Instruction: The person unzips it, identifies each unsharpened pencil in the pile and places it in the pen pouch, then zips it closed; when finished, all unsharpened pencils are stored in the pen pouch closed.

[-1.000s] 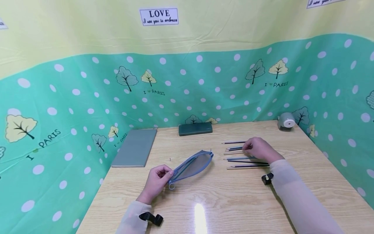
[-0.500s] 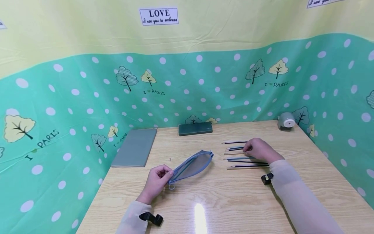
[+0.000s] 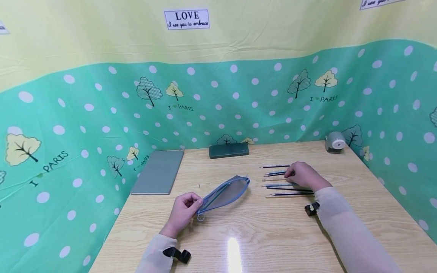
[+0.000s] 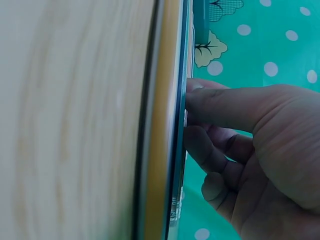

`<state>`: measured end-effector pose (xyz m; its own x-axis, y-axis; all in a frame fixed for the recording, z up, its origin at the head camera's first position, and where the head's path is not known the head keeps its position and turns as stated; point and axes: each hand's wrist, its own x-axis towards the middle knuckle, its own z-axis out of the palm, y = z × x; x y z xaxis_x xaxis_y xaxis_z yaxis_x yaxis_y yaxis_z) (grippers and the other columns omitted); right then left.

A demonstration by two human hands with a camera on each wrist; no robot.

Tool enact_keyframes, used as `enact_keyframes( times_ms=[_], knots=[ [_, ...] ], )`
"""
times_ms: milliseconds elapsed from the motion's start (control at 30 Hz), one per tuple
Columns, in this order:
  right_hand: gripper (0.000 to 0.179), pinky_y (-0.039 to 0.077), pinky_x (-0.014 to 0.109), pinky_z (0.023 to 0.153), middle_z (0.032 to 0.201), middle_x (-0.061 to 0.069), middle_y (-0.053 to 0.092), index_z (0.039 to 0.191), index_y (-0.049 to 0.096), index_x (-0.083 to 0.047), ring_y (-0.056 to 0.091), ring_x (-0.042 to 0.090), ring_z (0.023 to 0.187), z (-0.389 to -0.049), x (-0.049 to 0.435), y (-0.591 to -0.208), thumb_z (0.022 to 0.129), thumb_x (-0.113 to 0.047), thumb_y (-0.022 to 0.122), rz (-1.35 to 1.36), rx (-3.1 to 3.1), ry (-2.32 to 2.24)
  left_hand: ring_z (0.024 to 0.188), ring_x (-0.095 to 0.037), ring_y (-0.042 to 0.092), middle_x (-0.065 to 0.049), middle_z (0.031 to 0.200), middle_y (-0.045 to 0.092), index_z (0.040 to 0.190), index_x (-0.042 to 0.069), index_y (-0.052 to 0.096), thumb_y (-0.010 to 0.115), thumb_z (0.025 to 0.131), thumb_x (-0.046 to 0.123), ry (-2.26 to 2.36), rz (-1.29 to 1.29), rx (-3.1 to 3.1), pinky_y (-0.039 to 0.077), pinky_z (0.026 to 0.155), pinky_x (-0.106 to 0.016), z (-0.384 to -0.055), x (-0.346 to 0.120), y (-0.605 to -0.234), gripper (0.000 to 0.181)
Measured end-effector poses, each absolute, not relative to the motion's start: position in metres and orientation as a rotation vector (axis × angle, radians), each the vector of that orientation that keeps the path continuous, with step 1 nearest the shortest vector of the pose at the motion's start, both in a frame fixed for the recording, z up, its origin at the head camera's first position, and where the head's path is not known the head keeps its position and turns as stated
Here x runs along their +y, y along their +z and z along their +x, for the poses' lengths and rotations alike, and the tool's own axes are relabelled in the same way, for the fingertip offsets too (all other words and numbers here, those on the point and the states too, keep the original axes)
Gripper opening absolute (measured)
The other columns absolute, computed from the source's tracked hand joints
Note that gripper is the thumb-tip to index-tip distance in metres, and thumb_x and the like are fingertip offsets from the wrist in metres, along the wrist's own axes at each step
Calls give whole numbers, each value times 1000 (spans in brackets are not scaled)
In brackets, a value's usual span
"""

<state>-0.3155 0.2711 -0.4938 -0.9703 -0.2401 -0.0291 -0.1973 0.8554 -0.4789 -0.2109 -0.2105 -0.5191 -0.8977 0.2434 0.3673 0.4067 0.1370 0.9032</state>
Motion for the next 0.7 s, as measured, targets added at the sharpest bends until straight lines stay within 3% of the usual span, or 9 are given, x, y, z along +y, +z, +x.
enact_keyframes(
  times_ms=[700],
  knots=[
    [3,52,45,78,96,2,69,96,76,-11,61,21,85,-309,266,-481,98,-13,75,-401,2963,-764,58,-6,50,1,71,62,89,7,71,70,100,7,-1845,-627,-2296,42,48,-23,-211,-212,-520,12]
  ],
)
